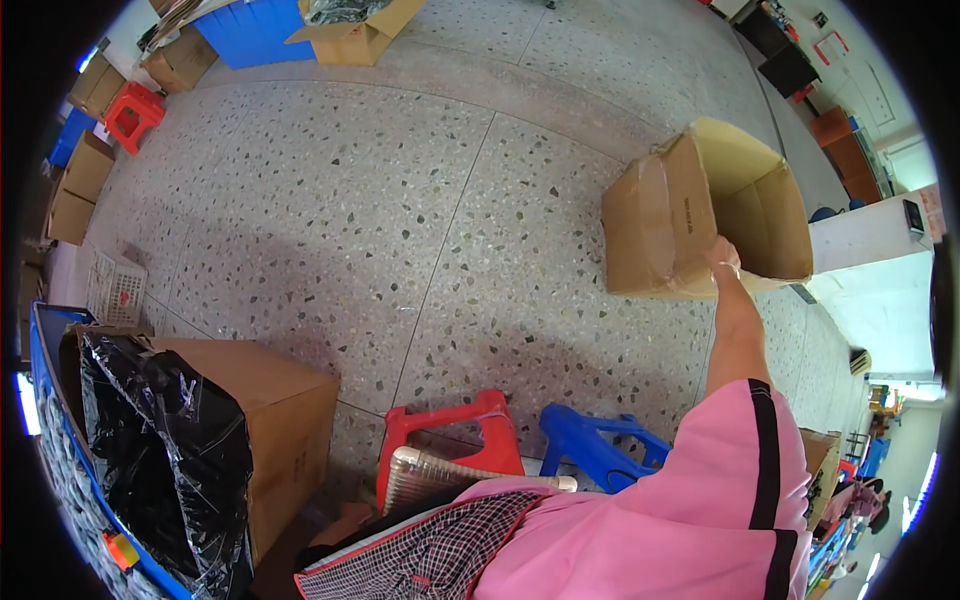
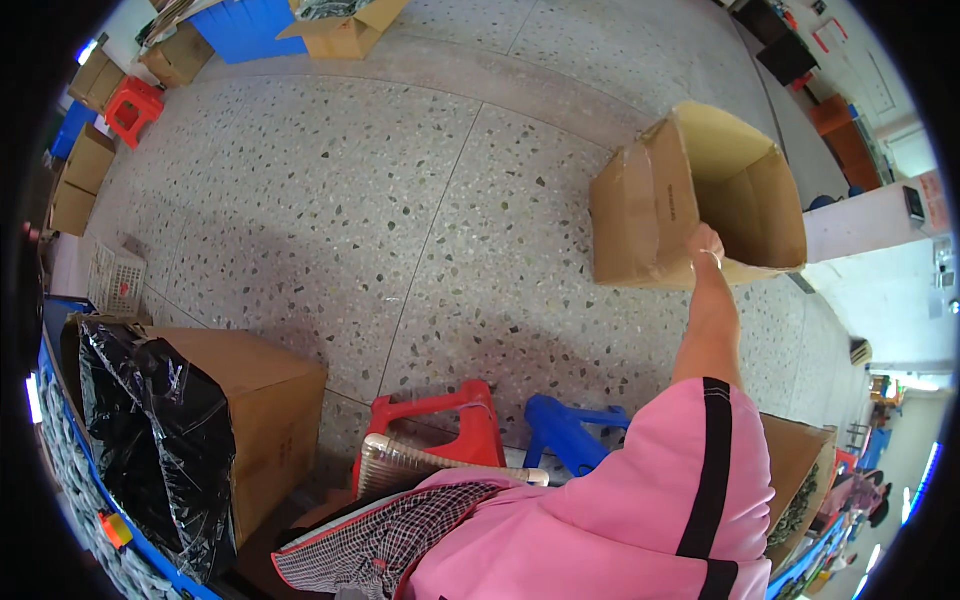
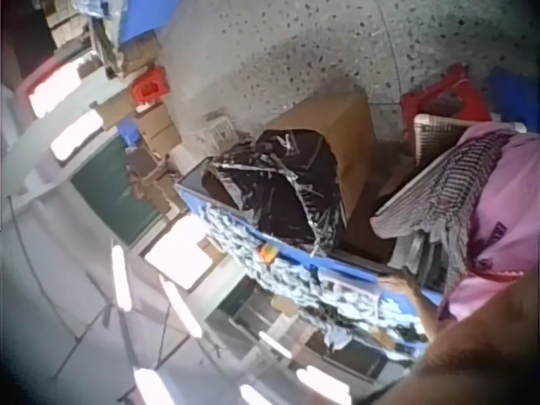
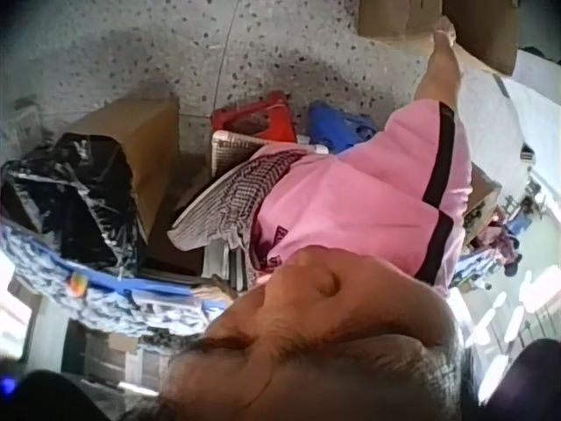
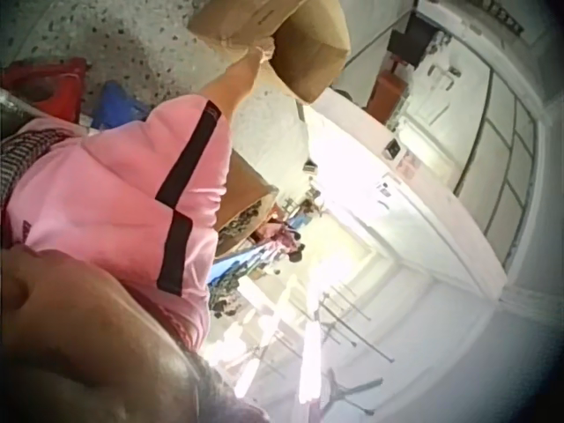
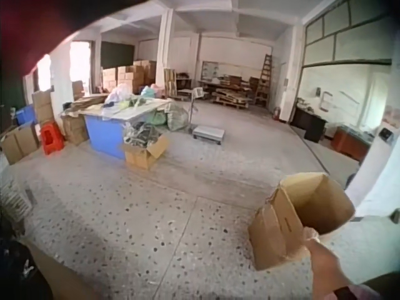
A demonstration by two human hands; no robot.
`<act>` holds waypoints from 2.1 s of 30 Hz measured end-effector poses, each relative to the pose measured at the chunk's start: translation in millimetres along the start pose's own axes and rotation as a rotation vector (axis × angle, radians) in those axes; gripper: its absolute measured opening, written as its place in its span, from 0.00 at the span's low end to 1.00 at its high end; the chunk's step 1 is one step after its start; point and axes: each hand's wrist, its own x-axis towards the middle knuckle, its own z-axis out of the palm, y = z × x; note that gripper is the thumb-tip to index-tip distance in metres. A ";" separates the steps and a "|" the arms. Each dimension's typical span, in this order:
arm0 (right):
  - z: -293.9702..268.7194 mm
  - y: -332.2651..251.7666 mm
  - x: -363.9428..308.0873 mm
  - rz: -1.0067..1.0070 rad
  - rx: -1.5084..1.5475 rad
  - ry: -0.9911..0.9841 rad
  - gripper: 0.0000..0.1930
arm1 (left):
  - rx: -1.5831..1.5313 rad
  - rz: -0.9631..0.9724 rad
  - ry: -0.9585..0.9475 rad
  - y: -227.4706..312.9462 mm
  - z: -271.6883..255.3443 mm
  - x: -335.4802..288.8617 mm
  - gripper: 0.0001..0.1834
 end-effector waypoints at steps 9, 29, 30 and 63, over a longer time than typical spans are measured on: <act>-6.9 -260.1 -226.8 -1.136 0.017 0.016 0.04 | -0.050 0.016 0.024 2.0 20.1 1.9 0.49; -49.1 -399.3 -529.7 -1.904 0.370 -0.022 0.09 | -0.181 -0.093 -0.094 4.6 9.1 -12.7 0.55; -48.0 -404.6 -532.3 -1.902 0.334 0.009 0.09 | -0.229 -0.126 -0.102 8.9 4.8 -11.6 0.54; -196.5 -321.8 -1058.2 -1.629 0.522 -1.488 0.09 | -0.771 -0.685 0.638 -226.4 31.2 -42.4 0.15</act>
